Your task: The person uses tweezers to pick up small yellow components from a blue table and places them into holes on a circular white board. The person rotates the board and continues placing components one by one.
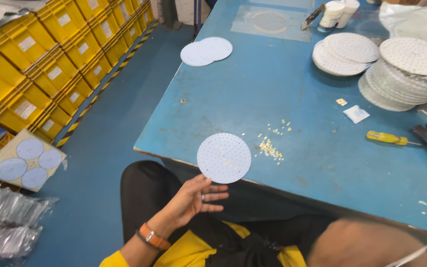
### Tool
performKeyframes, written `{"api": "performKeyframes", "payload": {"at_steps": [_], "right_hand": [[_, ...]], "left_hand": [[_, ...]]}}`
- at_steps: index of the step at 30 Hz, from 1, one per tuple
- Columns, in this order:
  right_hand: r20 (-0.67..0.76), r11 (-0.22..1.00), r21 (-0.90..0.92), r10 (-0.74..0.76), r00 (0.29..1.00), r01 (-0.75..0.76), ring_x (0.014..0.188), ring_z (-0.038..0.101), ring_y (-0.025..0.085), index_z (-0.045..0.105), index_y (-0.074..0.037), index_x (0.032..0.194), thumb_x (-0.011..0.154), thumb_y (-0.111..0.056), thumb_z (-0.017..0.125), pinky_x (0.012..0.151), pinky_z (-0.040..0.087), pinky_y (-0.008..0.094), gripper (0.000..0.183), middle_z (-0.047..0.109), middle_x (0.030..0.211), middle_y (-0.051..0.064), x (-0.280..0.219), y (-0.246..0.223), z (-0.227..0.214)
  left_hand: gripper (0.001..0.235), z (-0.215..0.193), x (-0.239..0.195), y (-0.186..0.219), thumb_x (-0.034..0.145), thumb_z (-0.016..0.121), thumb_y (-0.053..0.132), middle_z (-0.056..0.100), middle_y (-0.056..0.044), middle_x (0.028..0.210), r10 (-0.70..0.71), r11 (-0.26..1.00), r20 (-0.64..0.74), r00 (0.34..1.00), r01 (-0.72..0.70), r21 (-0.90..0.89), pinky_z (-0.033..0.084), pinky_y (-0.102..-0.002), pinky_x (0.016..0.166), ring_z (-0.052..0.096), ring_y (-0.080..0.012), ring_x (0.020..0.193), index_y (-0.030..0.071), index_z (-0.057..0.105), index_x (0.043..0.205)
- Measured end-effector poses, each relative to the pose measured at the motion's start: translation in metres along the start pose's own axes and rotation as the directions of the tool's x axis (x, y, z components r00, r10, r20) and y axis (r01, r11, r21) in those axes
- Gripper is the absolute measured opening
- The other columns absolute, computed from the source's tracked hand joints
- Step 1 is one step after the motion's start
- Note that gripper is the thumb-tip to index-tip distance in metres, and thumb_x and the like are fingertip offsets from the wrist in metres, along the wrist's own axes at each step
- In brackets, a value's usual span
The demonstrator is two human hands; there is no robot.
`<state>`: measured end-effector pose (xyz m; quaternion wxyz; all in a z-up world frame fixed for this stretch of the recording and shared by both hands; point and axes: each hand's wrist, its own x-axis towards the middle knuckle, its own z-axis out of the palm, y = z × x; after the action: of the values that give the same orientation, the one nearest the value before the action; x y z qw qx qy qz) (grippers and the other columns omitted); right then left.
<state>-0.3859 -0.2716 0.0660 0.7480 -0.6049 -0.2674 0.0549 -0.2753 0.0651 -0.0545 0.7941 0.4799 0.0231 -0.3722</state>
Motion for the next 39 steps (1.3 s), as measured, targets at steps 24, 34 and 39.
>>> {"api": "performKeyframes", "payload": {"at_steps": [24,34,39], "right_hand": [[-0.242,0.066,-0.965,-0.590,0.770,-0.253,0.112,0.057,0.028,0.058,-0.009,0.135,0.096,-0.038,0.050,0.101,0.032,0.055,0.049,0.062,0.134,0.016,-0.121,0.033,-0.061],[-0.553,0.900,-0.385,-0.048,0.832,-0.203,0.067,0.058,0.011,0.058,-0.001,0.146,0.101,-0.039,0.053,0.071,0.048,0.030,0.059,0.070,0.136,0.021,-0.178,0.180,-0.036],[-0.652,0.950,-0.252,-0.025,0.758,-0.185,0.073,0.064,0.016,0.053,-0.002,0.151,0.102,-0.042,0.054,0.079,0.053,0.033,0.064,0.071,0.129,0.020,-0.230,0.268,-0.066]], "left_hand": [[0.044,0.053,0.043,0.007,0.106,0.037,0.024,0.066,-0.019,0.128,0.350,0.935,-0.464,0.814,-0.329,0.128,0.058,-0.043,0.088,0.068,-0.0315,0.112,-0.002,0.050,0.139],[0.033,0.037,0.059,0.012,0.106,0.039,0.020,0.068,-0.020,0.121,0.412,0.902,-0.529,0.742,-0.416,0.118,0.062,-0.040,0.084,0.072,-0.0300,0.106,-0.004,0.055,0.123],[0.031,0.026,0.061,0.009,0.104,0.050,0.020,0.066,-0.023,0.117,0.323,0.942,-0.510,0.797,-0.324,0.091,0.062,-0.042,0.082,0.073,-0.0320,0.102,-0.007,0.057,0.118]]}}
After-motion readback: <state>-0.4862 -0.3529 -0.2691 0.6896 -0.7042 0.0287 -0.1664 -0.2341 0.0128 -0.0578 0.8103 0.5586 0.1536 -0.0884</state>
